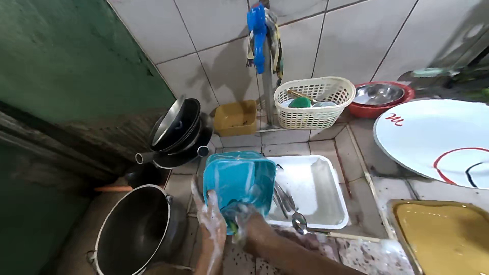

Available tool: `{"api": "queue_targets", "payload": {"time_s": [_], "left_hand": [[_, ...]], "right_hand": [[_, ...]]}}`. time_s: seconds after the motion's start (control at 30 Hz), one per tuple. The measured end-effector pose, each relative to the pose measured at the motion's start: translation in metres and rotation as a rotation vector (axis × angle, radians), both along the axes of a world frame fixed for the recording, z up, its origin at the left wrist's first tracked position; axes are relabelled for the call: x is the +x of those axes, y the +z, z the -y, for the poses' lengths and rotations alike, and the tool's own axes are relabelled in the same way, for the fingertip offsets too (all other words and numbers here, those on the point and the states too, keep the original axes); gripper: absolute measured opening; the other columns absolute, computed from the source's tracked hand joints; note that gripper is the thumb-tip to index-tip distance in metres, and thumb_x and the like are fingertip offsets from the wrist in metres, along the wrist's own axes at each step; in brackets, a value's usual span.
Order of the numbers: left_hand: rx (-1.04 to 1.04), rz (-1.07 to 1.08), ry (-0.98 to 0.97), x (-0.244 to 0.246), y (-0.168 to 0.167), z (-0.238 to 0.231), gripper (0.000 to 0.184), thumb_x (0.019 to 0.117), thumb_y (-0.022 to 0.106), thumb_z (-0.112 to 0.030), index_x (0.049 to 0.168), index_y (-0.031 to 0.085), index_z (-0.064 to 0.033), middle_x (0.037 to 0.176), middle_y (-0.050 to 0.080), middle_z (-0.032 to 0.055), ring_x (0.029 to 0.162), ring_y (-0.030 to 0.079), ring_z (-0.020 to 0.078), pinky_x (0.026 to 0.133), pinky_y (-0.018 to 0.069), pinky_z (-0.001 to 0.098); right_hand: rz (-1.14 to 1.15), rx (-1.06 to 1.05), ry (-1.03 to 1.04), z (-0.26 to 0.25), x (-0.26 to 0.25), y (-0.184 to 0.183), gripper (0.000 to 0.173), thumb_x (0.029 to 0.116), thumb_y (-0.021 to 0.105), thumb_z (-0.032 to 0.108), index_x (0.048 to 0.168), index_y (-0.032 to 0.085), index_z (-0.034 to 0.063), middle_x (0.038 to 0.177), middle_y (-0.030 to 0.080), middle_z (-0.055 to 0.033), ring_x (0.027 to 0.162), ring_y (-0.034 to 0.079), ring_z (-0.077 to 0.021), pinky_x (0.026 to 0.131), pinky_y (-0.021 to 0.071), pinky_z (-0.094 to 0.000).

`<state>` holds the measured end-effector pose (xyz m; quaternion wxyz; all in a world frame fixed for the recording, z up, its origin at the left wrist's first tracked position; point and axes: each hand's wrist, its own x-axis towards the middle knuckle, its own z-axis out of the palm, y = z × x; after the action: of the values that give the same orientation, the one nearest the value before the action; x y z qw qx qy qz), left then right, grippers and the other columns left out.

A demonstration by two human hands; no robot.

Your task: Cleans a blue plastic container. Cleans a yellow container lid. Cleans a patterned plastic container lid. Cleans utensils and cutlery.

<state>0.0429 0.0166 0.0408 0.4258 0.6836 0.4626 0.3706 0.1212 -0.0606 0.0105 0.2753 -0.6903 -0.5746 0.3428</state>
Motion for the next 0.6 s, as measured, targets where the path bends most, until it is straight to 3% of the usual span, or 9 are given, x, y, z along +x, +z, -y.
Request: {"api": "queue_targets", "payload": {"time_s": [0.07,0.13,0.23,0.3,0.37,0.43,0.47,0.5,0.6], "left_hand": [[-0.042,-0.024,0.048,0.000,0.000,0.009,0.056,0.1102,0.033,-0.033,0.162,0.022,-0.0146,0.154,0.044,0.0161,0.132,0.052,0.0208,0.108,0.0440,0.0404],[-0.087,-0.015,0.044,-0.002,-0.001,0.008,0.058,0.1100,0.033,-0.035,0.162,0.022,-0.0112,0.153,0.044,0.0180,0.131,0.053,0.0198,0.108,0.0447,0.0379],[-0.232,0.084,-0.012,-0.007,-0.007,-0.001,0.058,0.1088,0.039,-0.036,0.162,0.023,-0.0175,0.149,0.049,0.0135,0.123,0.059,0.0174,0.100,0.0517,0.0372],[-0.319,0.156,-0.043,-0.010,-0.009,-0.004,0.057,0.1087,0.040,-0.036,0.161,0.027,-0.0172,0.145,0.053,0.0120,0.121,0.060,0.0168,0.099,0.0525,0.0368],[-0.355,0.200,-0.064,-0.008,-0.012,0.000,0.052,0.1088,0.040,-0.035,0.156,0.035,-0.0135,0.133,0.062,0.0108,0.112,0.065,0.0144,0.093,0.0566,0.0337],[-0.369,0.213,-0.081,-0.003,-0.011,0.004,0.051,0.1084,0.040,-0.031,0.156,0.037,-0.0111,0.130,0.063,0.0126,0.109,0.066,0.0151,0.091,0.0568,0.0339],[-0.370,0.210,-0.096,-0.002,-0.009,0.002,0.053,0.1082,0.040,-0.030,0.158,0.034,-0.0130,0.134,0.060,0.0131,0.111,0.065,0.0161,0.093,0.0560,0.0347],[-0.358,0.211,-0.090,-0.003,-0.008,-0.003,0.053,0.1083,0.041,-0.031,0.158,0.034,-0.0139,0.133,0.061,0.0131,0.110,0.066,0.0168,0.092,0.0570,0.0355],[-0.344,0.194,-0.068,-0.007,-0.004,-0.012,0.049,0.1099,0.039,-0.033,0.153,0.040,-0.0093,0.122,0.066,0.0118,0.102,0.068,0.0141,0.087,0.0583,0.0339]], "right_hand": [[-0.114,0.188,-0.031,0.002,-0.009,0.003,0.059,0.0861,0.075,0.014,0.141,0.058,-0.0001,0.143,0.057,-0.0242,0.135,0.052,-0.0400,0.113,0.0420,-0.0529],[-0.293,0.195,-0.017,0.002,0.000,0.008,0.057,0.0828,0.078,0.010,0.137,0.062,0.0006,0.140,0.059,-0.0220,0.131,0.057,-0.0349,0.111,0.0456,-0.0494],[-0.578,0.153,-0.088,0.010,0.029,0.028,0.040,0.0896,0.066,0.000,0.130,0.066,0.0004,0.126,0.066,-0.0170,0.111,0.065,-0.0223,0.098,0.0536,-0.0400],[-0.407,0.273,-0.284,0.005,0.041,0.031,0.038,0.0905,0.068,0.002,0.128,0.068,0.0080,0.123,0.069,-0.0109,0.106,0.068,-0.0194,0.092,0.0568,-0.0405],[0.053,0.437,-0.415,-0.012,0.048,0.015,0.067,0.0759,0.082,0.006,0.140,0.062,0.0085,0.139,0.062,-0.0165,0.127,0.061,-0.0320,0.103,0.0528,-0.0512],[0.211,0.178,-0.274,-0.018,0.052,0.015,0.098,0.0767,0.087,0.019,0.159,0.036,0.0048,0.164,0.032,-0.0238,0.153,0.027,-0.0420,0.123,0.0270,-0.0585],[0.171,0.016,-0.157,-0.017,0.049,0.019,0.096,0.0845,0.081,0.024,0.162,0.029,0.0041,0.168,0.023,-0.0229,0.157,0.018,-0.0413,0.126,0.0197,-0.0577],[0.109,-0.073,-0.050,-0.015,0.042,0.022,0.085,0.0919,0.074,0.023,0.161,0.029,0.0035,0.168,0.023,-0.0213,0.157,0.018,-0.0386,0.126,0.0214,-0.0549],[0.005,-0.048,0.120,-0.010,0.021,0.032,0.059,0.1035,0.051,0.004,0.160,0.034,0.0039,0.165,0.033,-0.0182,0.154,0.031,-0.0326,0.125,0.0292,-0.0463]]}}
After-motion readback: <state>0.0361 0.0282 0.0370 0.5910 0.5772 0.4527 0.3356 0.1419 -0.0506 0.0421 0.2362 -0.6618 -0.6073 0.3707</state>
